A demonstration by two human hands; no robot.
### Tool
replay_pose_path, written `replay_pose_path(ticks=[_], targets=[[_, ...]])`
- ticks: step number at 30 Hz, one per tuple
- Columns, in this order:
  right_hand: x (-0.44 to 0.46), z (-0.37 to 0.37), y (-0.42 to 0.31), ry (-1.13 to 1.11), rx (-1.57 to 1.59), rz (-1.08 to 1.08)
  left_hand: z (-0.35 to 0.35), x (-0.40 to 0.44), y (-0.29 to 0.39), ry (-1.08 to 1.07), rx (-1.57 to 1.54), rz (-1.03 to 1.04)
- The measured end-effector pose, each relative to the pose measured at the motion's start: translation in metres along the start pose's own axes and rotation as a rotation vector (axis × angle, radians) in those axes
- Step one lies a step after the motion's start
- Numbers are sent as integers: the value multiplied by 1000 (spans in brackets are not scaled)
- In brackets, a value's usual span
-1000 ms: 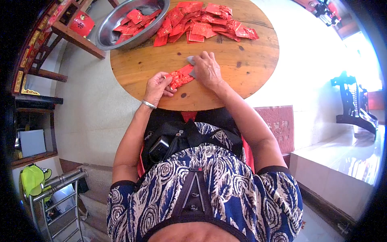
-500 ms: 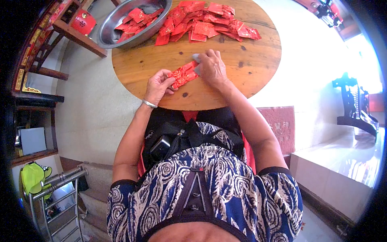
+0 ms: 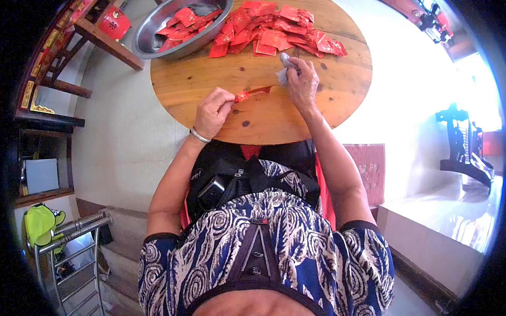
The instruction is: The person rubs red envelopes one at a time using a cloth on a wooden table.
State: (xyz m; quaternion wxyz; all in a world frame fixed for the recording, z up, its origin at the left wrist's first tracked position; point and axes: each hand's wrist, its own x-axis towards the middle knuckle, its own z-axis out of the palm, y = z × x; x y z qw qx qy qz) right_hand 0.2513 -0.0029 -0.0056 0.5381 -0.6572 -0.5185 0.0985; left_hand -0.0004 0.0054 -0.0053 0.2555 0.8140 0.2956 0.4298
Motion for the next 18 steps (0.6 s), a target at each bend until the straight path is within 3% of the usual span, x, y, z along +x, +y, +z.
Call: replay_pose_path(ticks=[3,5,7,9,13,18], targets=[[-3,-1,-12,66,18,-32,-1,1,6,-40,130,124],[-9,1,-21,-4,-63,-299,1,1,8,-76,188,161],[-19,8,-33,-81,-74,-295,2,1,8,-116,236,248],[-28,15,-43,-214,-48,-437,3,1,7,-127,239,250],[-46,28,-38,-401,-123,-471,4,-1,6,-156,245,250],[-48,35,-26,-414,-183,-460,4,-1,2,-178,208,249]])
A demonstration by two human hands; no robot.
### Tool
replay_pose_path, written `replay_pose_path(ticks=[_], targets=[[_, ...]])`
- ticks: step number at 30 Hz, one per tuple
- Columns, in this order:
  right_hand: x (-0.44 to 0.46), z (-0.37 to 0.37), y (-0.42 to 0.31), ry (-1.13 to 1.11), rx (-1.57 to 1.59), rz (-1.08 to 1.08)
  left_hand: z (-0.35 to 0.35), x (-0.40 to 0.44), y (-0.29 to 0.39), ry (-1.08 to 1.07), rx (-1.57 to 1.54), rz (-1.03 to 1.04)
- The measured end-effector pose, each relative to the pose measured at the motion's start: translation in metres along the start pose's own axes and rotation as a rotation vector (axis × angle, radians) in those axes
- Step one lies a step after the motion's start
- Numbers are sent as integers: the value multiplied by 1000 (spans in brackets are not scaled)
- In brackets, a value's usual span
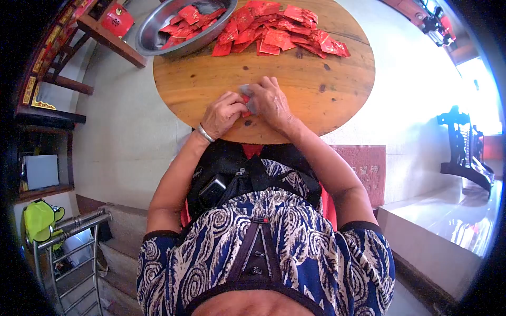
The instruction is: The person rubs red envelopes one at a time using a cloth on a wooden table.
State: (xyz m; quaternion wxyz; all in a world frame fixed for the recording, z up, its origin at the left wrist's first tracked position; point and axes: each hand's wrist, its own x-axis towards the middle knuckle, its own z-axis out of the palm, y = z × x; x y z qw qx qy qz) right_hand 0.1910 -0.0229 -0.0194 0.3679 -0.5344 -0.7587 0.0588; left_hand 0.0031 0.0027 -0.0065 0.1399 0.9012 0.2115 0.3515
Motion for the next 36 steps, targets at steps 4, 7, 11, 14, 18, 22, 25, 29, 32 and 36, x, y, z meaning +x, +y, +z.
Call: replay_pose_path(ticks=[4,7,11,14,18,22,25,29,32,36], targets=[[0,-1,4,-13,-32,31,1,-1,-2,-25,-51,-20],[0,-1,7,-18,-32,34,1,-1,-3,-27,-87,-20],[3,-10,4,-25,-61,46,2,-4,-6,-34,-111,-45],[4,-10,10,-14,-96,89,3,-5,-8,-41,-134,-78],[5,-18,18,12,-113,110,3,-7,-8,-38,-136,-80],[6,-25,30,7,-151,145,4,-8,-9,-46,-150,-83],[7,-30,31,15,-190,177,2,-7,-8,-46,-143,-80],[14,-36,16,176,-132,76,1,-7,-7,-51,-147,-82],[14,-30,1,170,-82,-17,2,-7,-8,-43,-152,-74],[9,-15,-18,80,13,-62,3,-6,-7,-22,-130,-58]])
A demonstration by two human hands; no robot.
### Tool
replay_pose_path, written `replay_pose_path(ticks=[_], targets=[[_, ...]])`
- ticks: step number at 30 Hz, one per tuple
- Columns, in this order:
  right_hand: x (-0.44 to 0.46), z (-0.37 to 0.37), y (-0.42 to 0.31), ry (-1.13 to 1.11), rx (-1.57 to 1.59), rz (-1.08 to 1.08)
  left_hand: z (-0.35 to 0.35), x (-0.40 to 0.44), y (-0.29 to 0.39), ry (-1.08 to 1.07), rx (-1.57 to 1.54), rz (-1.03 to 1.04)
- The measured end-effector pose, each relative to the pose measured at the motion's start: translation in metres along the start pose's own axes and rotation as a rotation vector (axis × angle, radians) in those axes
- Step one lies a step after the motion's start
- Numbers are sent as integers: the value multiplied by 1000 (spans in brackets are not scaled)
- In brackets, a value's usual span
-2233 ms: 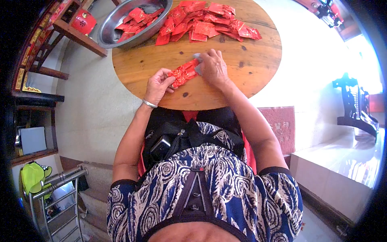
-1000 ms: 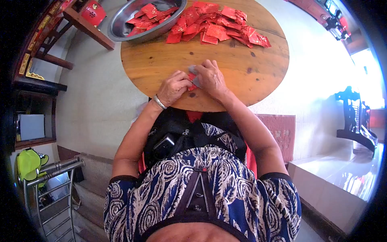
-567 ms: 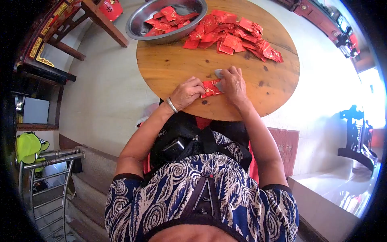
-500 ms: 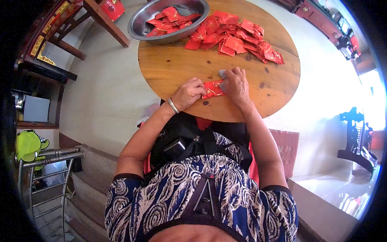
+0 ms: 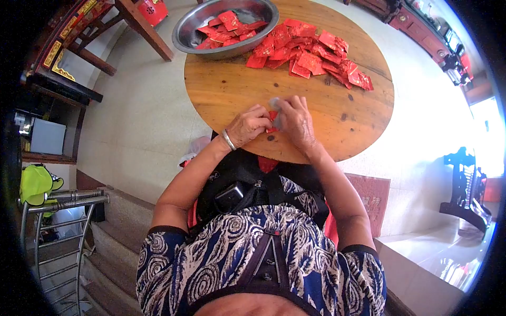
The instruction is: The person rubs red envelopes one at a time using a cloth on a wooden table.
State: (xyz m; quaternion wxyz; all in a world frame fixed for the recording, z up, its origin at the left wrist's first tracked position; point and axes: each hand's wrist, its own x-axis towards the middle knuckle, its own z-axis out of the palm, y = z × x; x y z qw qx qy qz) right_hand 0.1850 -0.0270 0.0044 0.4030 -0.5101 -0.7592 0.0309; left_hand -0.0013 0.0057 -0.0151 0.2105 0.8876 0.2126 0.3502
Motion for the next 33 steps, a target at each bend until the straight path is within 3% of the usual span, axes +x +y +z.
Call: replay_pose_path(ticks=[2,33], targets=[[-3,6,2,-77,14,12,0,1,0,10,4,13],[-6,-12,42,-79,-160,200,0,-1,0,-14,-18,-23]])
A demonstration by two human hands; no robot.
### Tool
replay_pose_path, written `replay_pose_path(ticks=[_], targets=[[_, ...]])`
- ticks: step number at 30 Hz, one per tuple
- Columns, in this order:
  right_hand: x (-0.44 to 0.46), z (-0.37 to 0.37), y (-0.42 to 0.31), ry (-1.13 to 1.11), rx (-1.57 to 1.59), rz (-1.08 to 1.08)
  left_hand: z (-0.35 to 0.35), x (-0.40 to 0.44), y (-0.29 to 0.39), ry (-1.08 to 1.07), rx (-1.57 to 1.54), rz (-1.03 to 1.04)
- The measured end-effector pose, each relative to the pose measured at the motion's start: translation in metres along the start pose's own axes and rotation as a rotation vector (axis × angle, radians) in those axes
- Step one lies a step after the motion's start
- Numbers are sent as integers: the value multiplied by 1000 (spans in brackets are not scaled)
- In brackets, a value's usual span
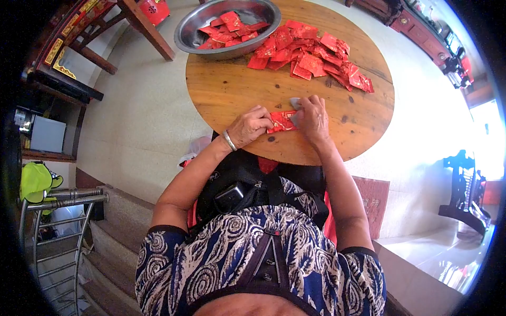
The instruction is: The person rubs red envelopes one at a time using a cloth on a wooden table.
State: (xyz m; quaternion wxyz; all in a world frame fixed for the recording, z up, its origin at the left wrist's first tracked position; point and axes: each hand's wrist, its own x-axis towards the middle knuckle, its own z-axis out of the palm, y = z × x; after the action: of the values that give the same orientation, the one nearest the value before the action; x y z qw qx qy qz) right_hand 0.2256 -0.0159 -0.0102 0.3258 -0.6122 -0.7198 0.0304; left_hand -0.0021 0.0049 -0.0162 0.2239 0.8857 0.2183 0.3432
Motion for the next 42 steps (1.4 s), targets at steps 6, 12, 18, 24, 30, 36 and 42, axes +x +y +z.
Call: replay_pose_path(ticks=[6,12,18,24,30,36,42], targets=[[4,-7,-14,119,41,-51,0,-1,-1,6,-9,4],[-3,9,-37,115,175,-182,1,-1,0,13,-4,5],[-7,14,-35,22,183,-172,1,0,1,26,0,10],[-5,14,-27,-11,159,-136,2,0,0,36,-12,6],[-4,11,-22,-46,150,-116,3,0,0,37,-10,0],[-2,4,-20,-67,81,-84,5,-1,-2,42,-3,-1],[-1,-4,-14,-90,54,-43,3,0,-2,20,9,-8]])
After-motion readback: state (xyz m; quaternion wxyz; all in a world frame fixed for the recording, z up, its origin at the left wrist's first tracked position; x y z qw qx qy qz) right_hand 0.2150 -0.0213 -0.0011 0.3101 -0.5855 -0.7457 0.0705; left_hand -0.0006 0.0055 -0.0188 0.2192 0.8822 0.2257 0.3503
